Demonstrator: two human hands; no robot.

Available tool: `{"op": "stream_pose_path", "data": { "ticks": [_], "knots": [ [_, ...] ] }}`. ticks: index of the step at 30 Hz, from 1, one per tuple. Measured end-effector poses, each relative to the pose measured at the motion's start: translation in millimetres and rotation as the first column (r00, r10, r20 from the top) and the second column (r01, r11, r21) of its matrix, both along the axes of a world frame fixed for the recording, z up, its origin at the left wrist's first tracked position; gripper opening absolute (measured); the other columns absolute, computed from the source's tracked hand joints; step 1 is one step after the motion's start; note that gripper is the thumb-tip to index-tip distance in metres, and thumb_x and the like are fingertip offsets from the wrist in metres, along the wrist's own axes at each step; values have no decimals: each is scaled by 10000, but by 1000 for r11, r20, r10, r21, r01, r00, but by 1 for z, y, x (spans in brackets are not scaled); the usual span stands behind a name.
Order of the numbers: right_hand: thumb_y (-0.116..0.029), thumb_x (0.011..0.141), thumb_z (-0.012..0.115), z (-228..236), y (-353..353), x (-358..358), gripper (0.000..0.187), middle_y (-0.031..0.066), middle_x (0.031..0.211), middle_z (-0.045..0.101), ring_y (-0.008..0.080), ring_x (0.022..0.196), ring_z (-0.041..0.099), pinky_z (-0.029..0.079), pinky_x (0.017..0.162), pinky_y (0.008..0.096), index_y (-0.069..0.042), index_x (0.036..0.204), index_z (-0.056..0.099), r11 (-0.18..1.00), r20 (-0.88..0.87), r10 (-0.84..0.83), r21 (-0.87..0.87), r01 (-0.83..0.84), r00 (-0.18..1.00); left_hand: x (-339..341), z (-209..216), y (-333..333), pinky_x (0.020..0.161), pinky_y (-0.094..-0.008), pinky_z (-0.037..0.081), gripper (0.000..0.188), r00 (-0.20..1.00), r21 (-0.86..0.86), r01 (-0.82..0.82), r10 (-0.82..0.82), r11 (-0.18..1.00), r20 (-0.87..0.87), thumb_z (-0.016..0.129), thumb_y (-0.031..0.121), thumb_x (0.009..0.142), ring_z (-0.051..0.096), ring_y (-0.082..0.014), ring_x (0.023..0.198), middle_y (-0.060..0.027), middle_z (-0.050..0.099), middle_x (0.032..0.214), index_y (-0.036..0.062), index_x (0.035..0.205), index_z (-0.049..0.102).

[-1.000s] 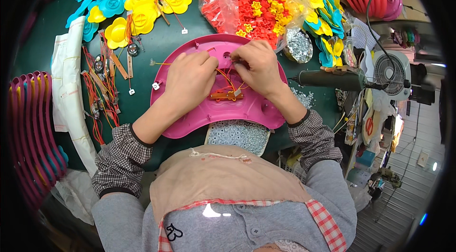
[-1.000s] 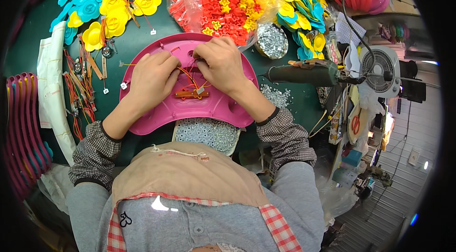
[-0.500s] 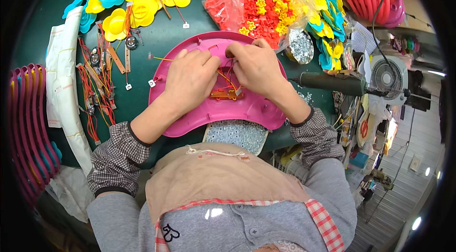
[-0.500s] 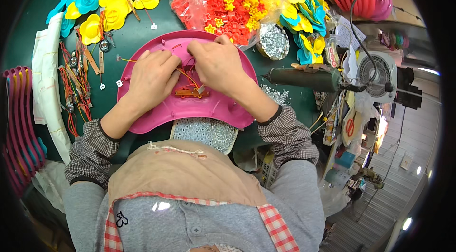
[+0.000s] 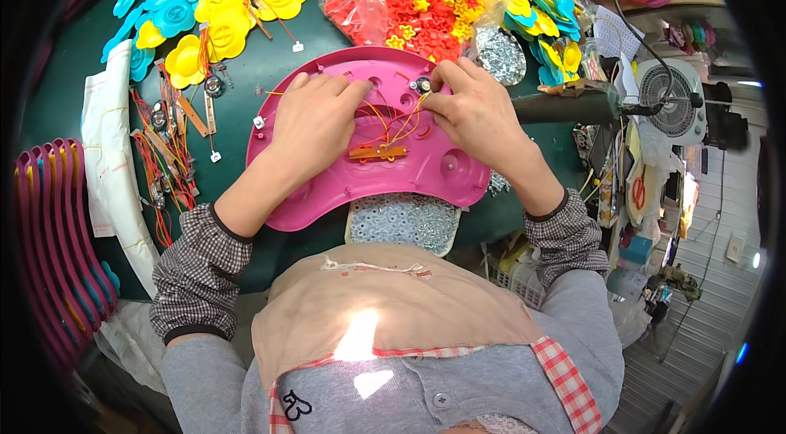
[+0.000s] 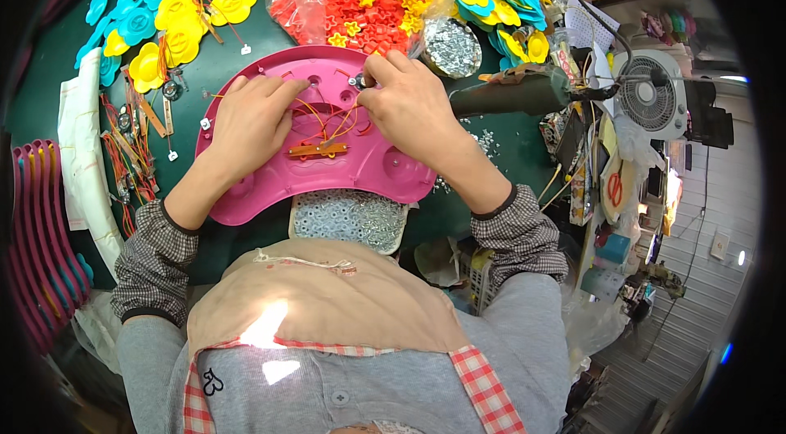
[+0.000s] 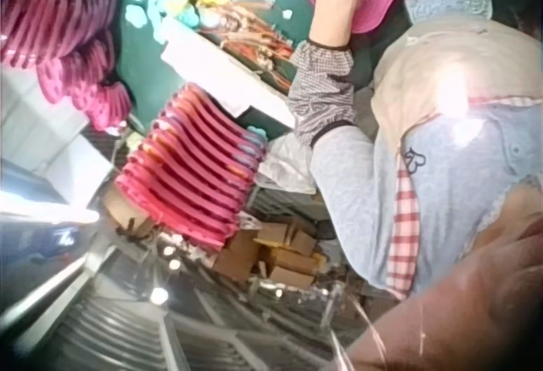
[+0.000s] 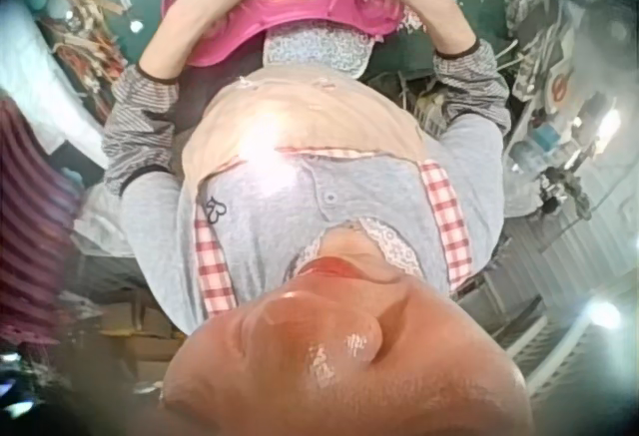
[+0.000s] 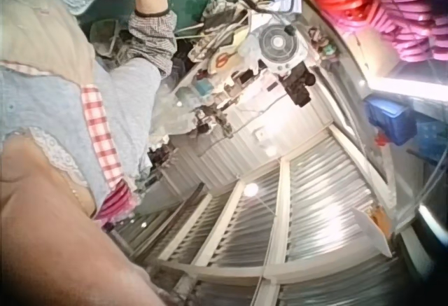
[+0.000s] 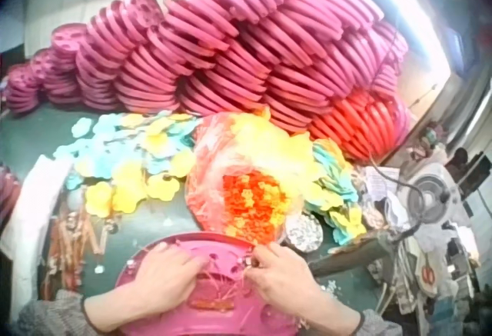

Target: The person assembles small decorative items by placing colorful plastic pieces into a pink tray and using a handheld tool to secure them. They repeatedly pick up pieces, position them in the tray, and apply the tool to fasten components together.

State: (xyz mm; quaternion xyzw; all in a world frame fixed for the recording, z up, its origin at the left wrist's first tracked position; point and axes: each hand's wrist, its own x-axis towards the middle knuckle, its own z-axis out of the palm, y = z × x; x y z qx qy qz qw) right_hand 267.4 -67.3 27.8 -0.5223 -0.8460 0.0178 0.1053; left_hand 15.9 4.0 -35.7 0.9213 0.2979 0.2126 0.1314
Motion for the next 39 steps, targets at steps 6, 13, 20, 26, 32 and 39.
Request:
{"op": "stream_pose_path", "data": {
  "ticks": [6,13,20,26,32,39],
  "knots": [
    [-33,856,716,-23,-11,-1,174,126,1025,654,347,884,690,568,735,422,-46,1022,666,985,-330,-169,-33,167,929,9,6,1,802,-443,474,408,997,-2,42,-42,999,-59,696,53,826,679,-278,895,-90,674,909,86,1232,687],
    [6,787,749,-48,0,-5,163,82,836,694,303,798,686,547,700,406,-59,913,670,987,-531,-95,60,149,842,-16,29,-62,686,-408,396,288,961,-57,63,-45,996,272,708,41,805,572,-244,736,-38,527,781,65,1091,733],
    [-96,807,741,-51,4,-4,162,74,813,693,272,729,697,524,642,410,-84,947,659,996,-317,-84,10,92,945,-44,15,-87,763,-412,436,264,981,-217,-47,86,975,173,754,20,805,572,-287,794,-86,591,862,51,1066,736],
    [-129,879,669,-31,-16,-34,351,69,1042,722,283,707,722,540,540,394,-109,1228,643,969,218,-135,-176,175,967,-66,10,-102,789,-424,444,231,981,-204,-97,129,974,146,788,68,790,588,-293,820,-86,616,885,45,1015,742],
    [-84,909,674,-52,-40,-26,353,81,1059,743,198,719,733,561,577,325,-88,1261,653,978,-187,-206,-31,204,960,-63,7,-105,829,-418,449,314,974,-150,-96,123,984,187,875,215,728,589,-270,815,-59,601,844,51,969,758],
    [-3,954,680,-42,-89,12,191,78,955,722,109,684,659,519,606,268,-38,1136,724,751,-710,-535,-150,644,459,-88,-9,-111,771,-399,431,281,976,-16,-101,102,995,193,878,133,701,579,-235,774,-24,638,862,69,954,774]
  ]
}}
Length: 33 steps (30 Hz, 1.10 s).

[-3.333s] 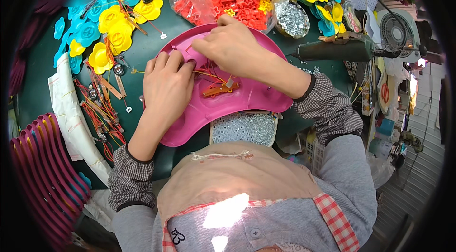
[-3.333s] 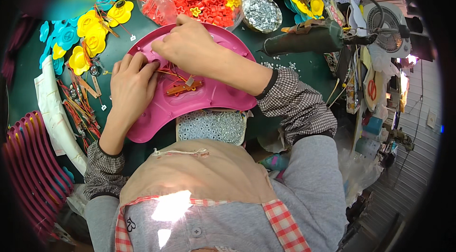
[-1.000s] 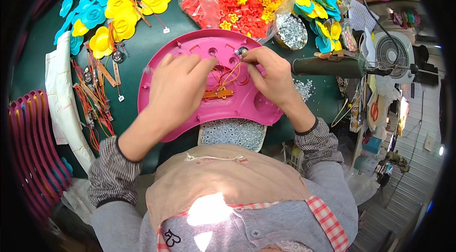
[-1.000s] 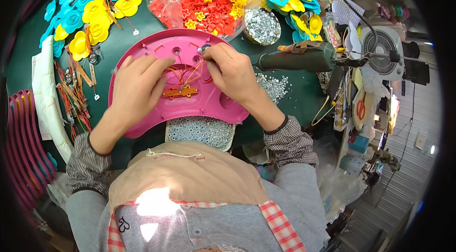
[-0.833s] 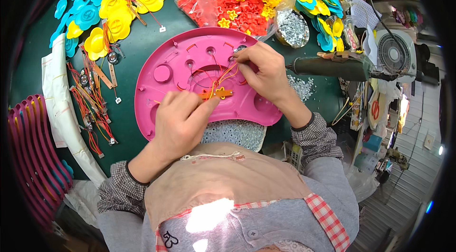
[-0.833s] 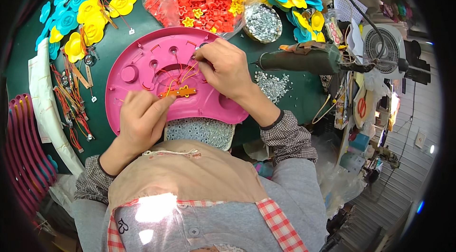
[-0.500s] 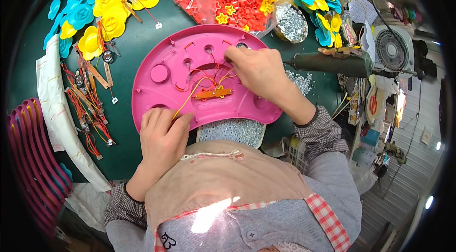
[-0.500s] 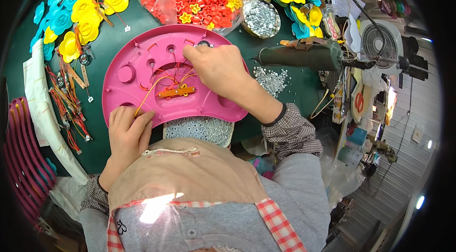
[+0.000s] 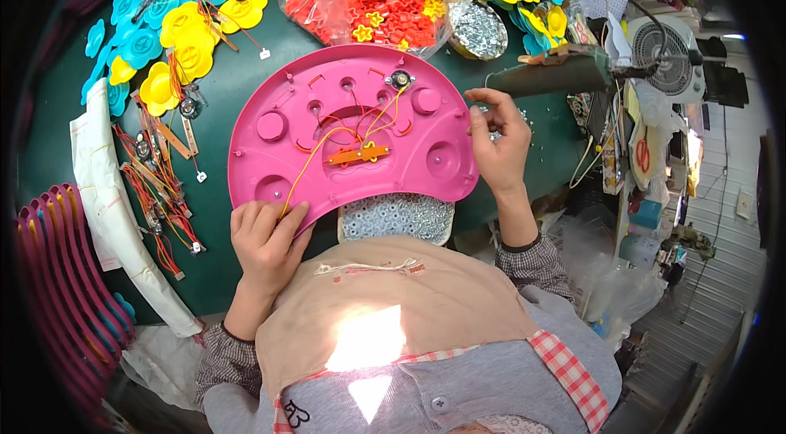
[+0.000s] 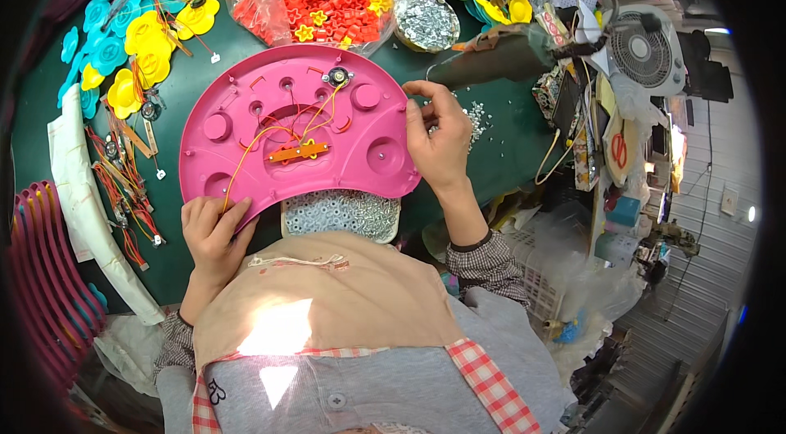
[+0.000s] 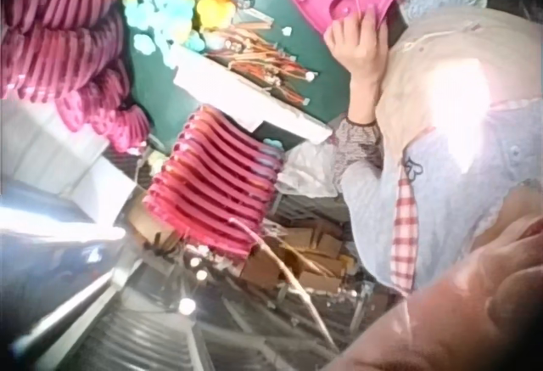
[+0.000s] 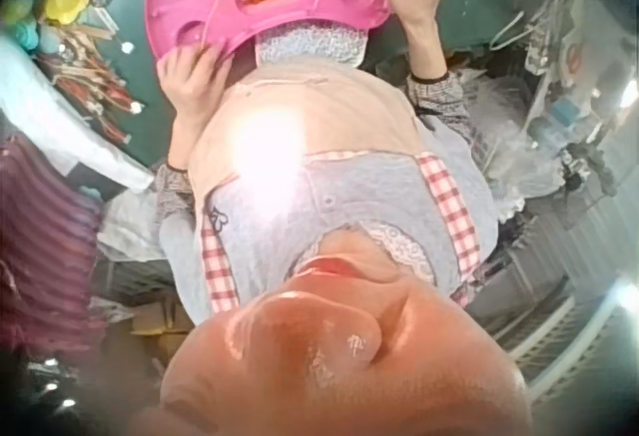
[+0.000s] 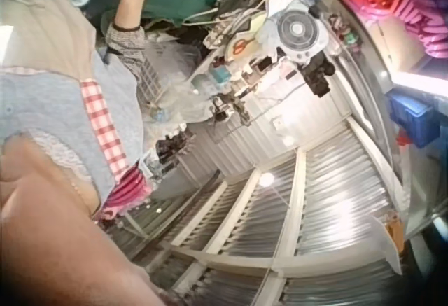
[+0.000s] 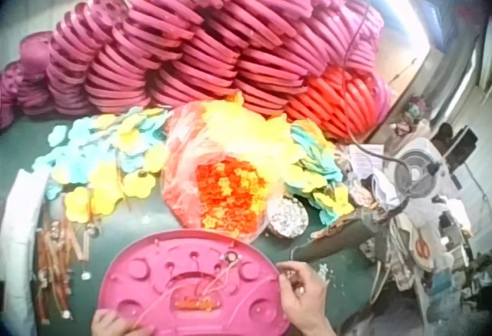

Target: The person assembles small decorative items by placing colorful plastic pieces into a pink tray and using a handheld tool to secure them. They repeatedly pick up pieces, position them in the tray, and apply the tool to fasten components together.

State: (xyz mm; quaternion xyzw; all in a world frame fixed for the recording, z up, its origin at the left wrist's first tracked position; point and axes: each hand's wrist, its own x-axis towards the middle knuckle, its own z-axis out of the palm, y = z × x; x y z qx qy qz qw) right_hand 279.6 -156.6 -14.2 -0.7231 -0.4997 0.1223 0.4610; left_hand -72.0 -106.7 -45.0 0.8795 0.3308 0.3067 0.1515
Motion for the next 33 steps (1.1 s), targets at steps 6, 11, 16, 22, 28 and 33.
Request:
{"op": "stream_pose_path", "data": {
  "ticks": [6,11,16,22,28,33],
  "knots": [
    [26,944,683,-3,-4,-3,244,68,1146,736,94,769,637,535,711,251,-35,1176,732,979,3,-60,197,58,998,-17,13,17,658,-381,346,322,998,326,-46,31,944,50,896,87,667,498,-195,667,24,643,851,121,979,827],
    [85,1020,556,-23,12,12,241,129,1296,665,89,786,565,494,693,235,23,1237,640,937,-91,145,332,-107,985,-104,108,42,696,-374,411,214,859,688,-389,510,613,32,885,171,793,555,-199,719,33,678,901,153,1001,836],
    [86,1015,557,-22,33,-14,162,139,1222,670,94,751,587,508,670,231,34,1142,644,903,-17,308,321,-286,951,-245,217,42,791,-369,544,147,478,785,-619,802,18,359,867,96,859,673,-244,839,-69,718,914,29,970,798],
    [56,1030,553,-27,38,-27,154,126,1223,668,90,788,585,505,692,238,30,1138,660,892,-54,396,262,-369,917,-419,285,-22,809,-351,535,154,301,782,-620,903,-58,306,842,120,895,693,-228,891,-82,719,954,17,1002,805],
    [80,965,614,-18,46,-39,133,135,1130,701,131,789,634,522,674,247,22,1062,685,903,-25,370,243,-353,929,-465,279,-32,878,-330,536,132,358,692,-713,907,111,223,818,158,934,691,-224,920,-78,739,1015,53,1014,816],
    [68,917,651,-1,73,-55,205,114,1094,700,174,837,672,537,674,274,-4,1103,694,879,49,457,127,-460,888,-343,197,22,1023,-524,474,344,334,835,-437,802,-334,495,766,212,977,655,-372,1153,-189,652,1340,49,1271,696]
  ]
}}
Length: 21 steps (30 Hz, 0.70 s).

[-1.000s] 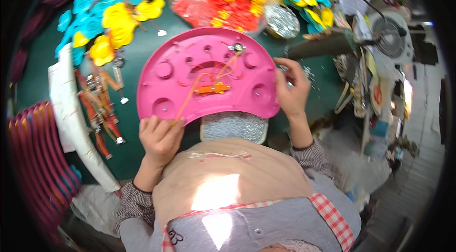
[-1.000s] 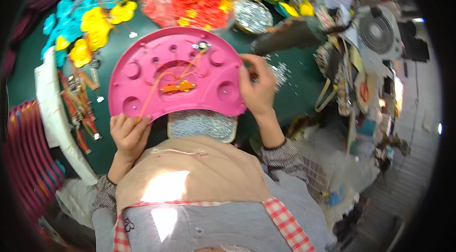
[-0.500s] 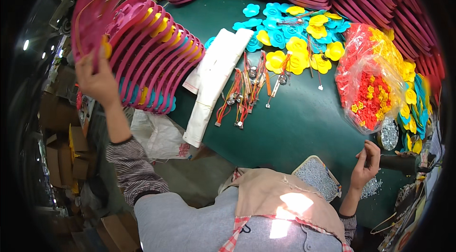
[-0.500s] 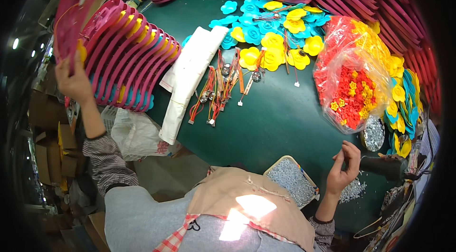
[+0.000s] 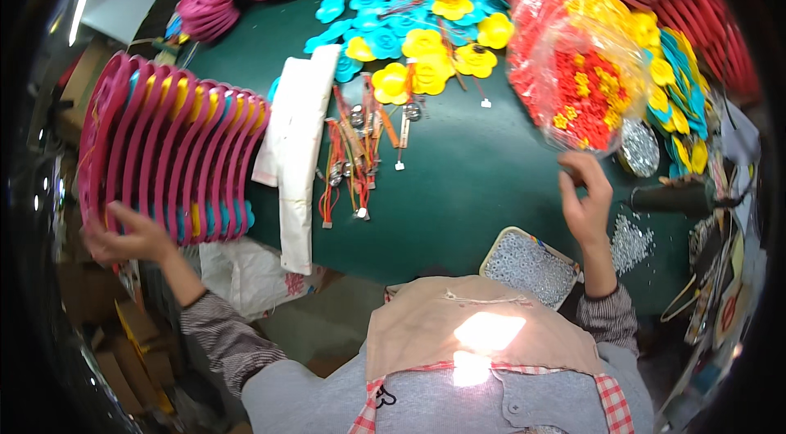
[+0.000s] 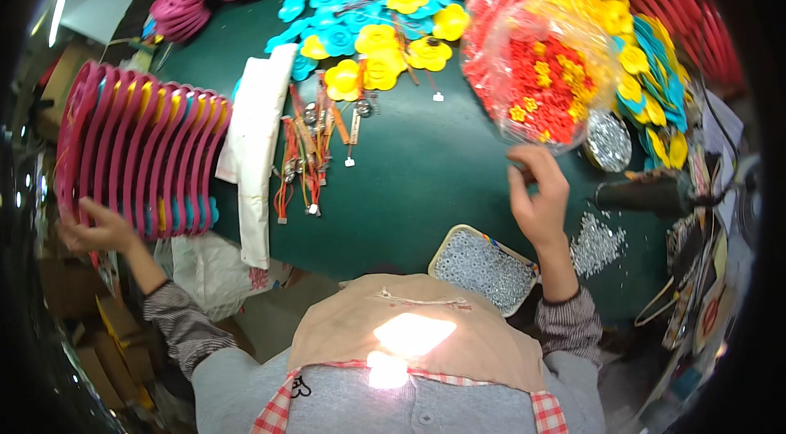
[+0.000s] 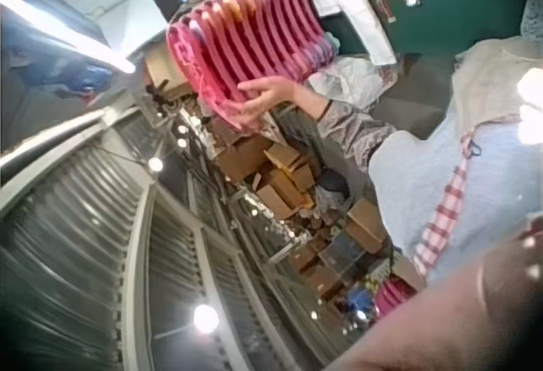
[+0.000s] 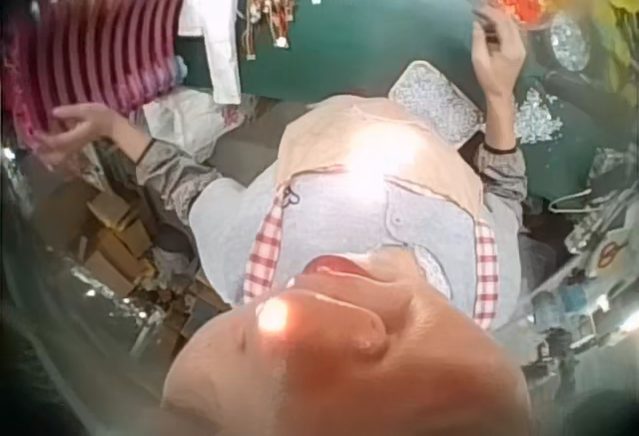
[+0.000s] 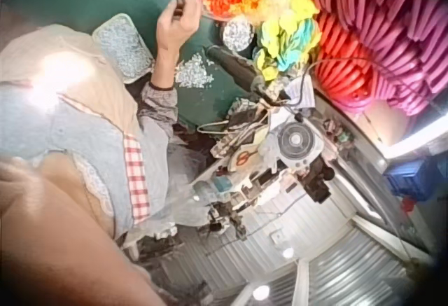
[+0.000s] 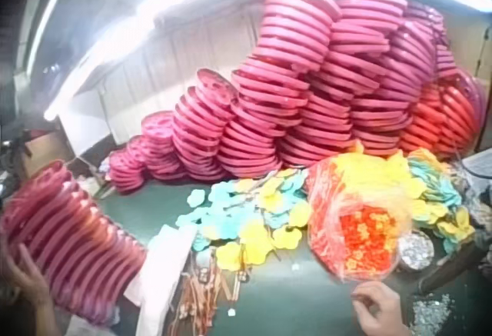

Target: The person assembles small decorative items by placing colorful plastic pieces into a pink tray and using a handheld tool to secure them. They repeatedly pick up pieces, position them in the tray, and apply the tool to fasten components together.

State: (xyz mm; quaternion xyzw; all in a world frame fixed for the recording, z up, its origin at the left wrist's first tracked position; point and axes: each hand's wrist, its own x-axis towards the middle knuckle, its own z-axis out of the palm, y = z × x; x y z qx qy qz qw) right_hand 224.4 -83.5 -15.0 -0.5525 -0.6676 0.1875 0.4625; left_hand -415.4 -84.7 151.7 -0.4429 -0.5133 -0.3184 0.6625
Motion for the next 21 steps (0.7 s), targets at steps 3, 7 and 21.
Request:
{"op": "stream_pose_path", "data": {
  "ticks": [3,7,21],
  "knots": [
    [22,909,659,-2,43,-23,235,126,1061,692,228,875,711,566,658,319,-23,1136,698,989,37,128,-83,-125,991,117,-74,70,1021,-405,526,310,711,-381,695,-509,609,485,734,12,955,657,-315,1195,-145,722,1246,26,1264,709],
    [-34,916,644,-16,126,-65,258,193,1131,701,384,1044,693,570,907,459,-5,1167,700,967,110,243,-107,-232,964,209,-162,158,1060,-426,491,418,520,-524,848,-304,76,798,731,55,897,650,-379,1203,-220,691,1258,-19,1301,650],
    [-72,826,681,-42,305,-84,517,133,1359,636,334,1291,586,485,1061,471,-60,1342,648,998,521,-64,28,58,851,266,-169,137,702,-417,536,296,482,-515,847,-597,131,641,746,-32,799,647,-304,840,-113,620,946,63,1079,763]
  ]
}}
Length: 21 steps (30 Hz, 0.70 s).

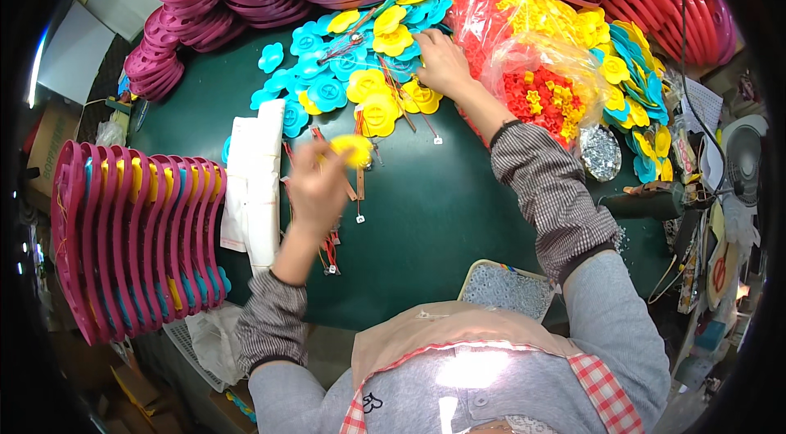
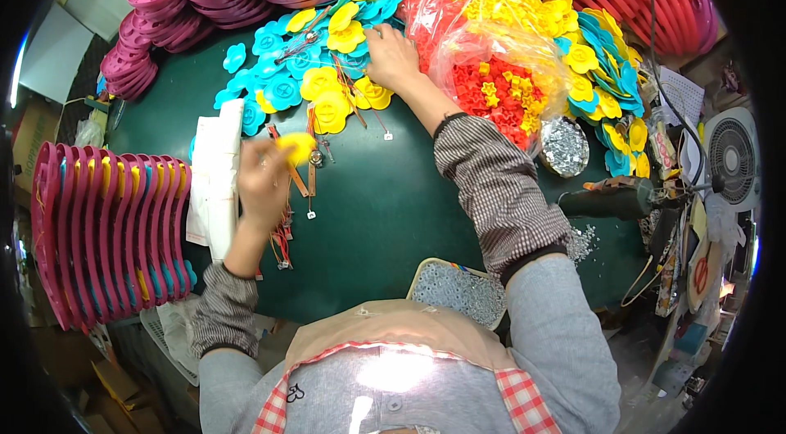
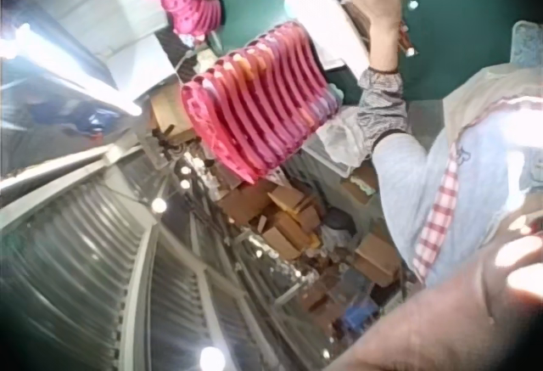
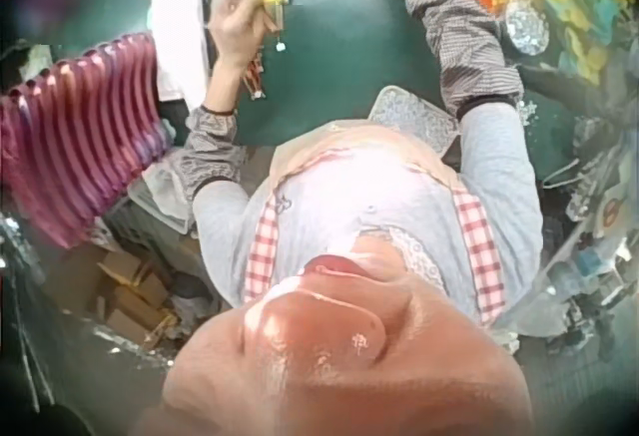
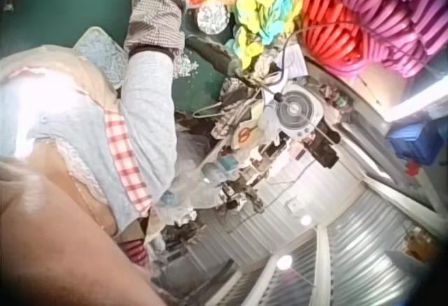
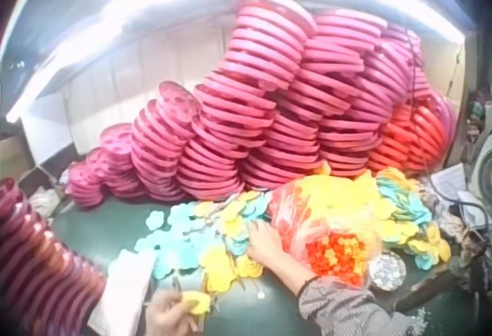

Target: The person assembles small decorative items by placing colorful plastic pieces into a pink tray and using a handheld tool to secure them. They repeatedly pick up pieces, position them in the tray, and apply the tool to fasten components together.

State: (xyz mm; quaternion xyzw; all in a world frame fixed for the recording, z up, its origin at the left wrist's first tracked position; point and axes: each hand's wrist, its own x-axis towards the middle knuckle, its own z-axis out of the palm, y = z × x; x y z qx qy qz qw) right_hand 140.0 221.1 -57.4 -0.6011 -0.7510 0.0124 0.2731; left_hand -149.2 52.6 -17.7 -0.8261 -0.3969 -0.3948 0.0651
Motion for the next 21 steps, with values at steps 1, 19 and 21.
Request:
{"op": "stream_pose_path", "data": {
  "ticks": [1,19,21],
  "knots": [
    [-92,826,694,0,5,-3,513,121,1354,641,317,1284,589,483,1056,470,-73,1337,656,998,25,-15,64,13,1000,9,-6,-22,706,-403,541,322,992,-71,110,-114,991,-47,771,3,787,649,-302,866,-112,620,959,79,1099,761],
    [-100,864,638,22,-278,106,179,173,952,711,380,912,697,550,825,448,-35,1000,734,941,-392,36,-297,-163,919,35,13,-33,751,-400,510,257,947,-388,318,-269,865,176,826,158,857,658,-300,863,-110,656,943,45,1076,752],
    [-92,852,643,22,-300,116,163,156,938,700,379,923,688,554,850,456,-52,985,729,941,-378,-52,-329,-82,924,33,25,4,751,-378,538,258,944,-338,292,-213,895,251,812,135,879,672,-279,881,-122,657,941,14,1096,743]
  ]
}}
